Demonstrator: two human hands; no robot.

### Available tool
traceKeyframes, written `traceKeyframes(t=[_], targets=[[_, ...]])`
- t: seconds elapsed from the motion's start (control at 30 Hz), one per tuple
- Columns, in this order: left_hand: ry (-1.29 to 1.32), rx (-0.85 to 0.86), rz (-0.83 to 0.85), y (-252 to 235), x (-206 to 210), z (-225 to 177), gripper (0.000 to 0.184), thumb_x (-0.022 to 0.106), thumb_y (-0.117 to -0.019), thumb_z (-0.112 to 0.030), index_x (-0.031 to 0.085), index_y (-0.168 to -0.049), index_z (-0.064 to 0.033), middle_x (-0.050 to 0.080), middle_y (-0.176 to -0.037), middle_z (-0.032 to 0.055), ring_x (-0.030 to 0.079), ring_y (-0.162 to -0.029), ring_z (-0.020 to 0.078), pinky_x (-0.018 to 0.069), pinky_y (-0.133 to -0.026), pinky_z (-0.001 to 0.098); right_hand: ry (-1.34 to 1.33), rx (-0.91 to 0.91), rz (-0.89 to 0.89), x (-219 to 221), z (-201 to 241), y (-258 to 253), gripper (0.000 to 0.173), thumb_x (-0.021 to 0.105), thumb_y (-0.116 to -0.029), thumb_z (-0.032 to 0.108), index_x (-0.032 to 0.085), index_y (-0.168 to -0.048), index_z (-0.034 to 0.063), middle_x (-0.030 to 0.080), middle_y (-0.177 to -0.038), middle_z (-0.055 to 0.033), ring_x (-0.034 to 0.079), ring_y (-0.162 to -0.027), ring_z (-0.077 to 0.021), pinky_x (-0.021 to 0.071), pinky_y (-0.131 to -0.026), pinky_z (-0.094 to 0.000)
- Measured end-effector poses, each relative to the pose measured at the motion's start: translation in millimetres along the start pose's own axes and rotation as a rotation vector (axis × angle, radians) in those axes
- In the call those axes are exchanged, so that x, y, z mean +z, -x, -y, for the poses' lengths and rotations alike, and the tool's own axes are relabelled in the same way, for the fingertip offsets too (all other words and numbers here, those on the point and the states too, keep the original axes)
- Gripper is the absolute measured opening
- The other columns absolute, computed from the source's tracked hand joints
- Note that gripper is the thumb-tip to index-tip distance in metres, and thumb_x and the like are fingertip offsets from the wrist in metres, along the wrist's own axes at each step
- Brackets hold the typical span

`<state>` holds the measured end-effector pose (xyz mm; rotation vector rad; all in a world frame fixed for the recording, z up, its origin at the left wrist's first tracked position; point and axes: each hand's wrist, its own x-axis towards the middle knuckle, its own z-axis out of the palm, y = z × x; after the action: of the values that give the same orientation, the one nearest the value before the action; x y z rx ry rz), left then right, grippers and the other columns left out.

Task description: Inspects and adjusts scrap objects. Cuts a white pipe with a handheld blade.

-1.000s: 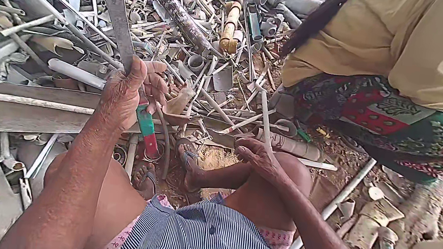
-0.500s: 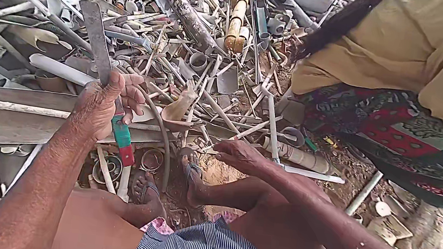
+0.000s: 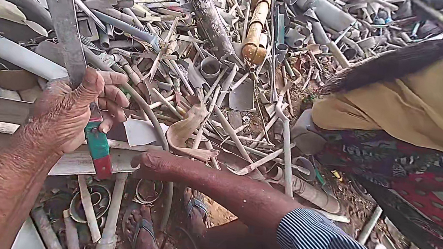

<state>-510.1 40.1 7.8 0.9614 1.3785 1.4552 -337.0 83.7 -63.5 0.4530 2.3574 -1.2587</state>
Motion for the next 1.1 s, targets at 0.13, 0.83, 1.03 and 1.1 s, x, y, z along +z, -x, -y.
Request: traceKeyframes(t=[0.13, 0.83, 1.03, 1.1], targets=[[-0.012, 0.066, -0.050, 64, -19, -10, 0.047, 0.045, -0.1050, -0.050, 0.067, -0.120, -0.0110, 0.072, -0.079, -0.0015, 0.063, -0.050, 0.0063, 0.0523, -0.041, 0.0196, 0.036, -0.060, 0.101, 44, 19, 12, 0.030, 0.056, -0.1057, 0.016, 0.063, -0.121, -0.0091, 0.067, -0.115, -0.0294, 0.064, -0.112, -0.0439, 0.0460, -0.096, -0.0617], [0.333, -0.265, -0.265, 267, 153, -37, 0.037, 0.040, -0.1122, -0.027, 0.056, -0.122, 0.0048, 0.067, -0.073, 0.0075, 0.061, -0.051, 0.0097, 0.0479, -0.044, 0.0201, 0.026, -0.009, -0.125, 106, 97, 229, 0.029, 0.048, -0.1073, 0.008, 0.058, -0.125, -0.0122, 0.066, -0.102, -0.0215, 0.064, -0.085, -0.0210, 0.0525, -0.079, -0.0330], [0.368, -0.253, -0.279, 273, 166, -24, 0.043, 0.036, -0.1131, -0.030, 0.055, -0.124, 0.0062, 0.065, -0.073, 0.0086, 0.061, -0.052, 0.0119, 0.0510, -0.048, 0.0229, -0.542, -0.126, -0.292, 155, 31, 226, 0.032, 0.037, -0.1096, 0.026, 0.062, -0.116, 0.0068, 0.070, -0.086, 0.0018, 0.070, -0.071, -0.0083, 0.0605, -0.065, -0.0261], [0.375, -0.238, -0.258, 275, 169, -22, 0.046, 0.031, -0.1139, -0.031, 0.054, -0.125, 0.0068, 0.064, -0.075, 0.0085, 0.062, -0.055, 0.0125, 0.0533, -0.051, 0.0244, -0.793, -0.178, -0.348, 172, 33, 236, 0.038, 0.032, -0.1074, 0.032, 0.062, -0.115, 0.0108, 0.073, -0.089, 0.0006, 0.072, -0.076, -0.0116, 0.0620, -0.068, -0.0293]])
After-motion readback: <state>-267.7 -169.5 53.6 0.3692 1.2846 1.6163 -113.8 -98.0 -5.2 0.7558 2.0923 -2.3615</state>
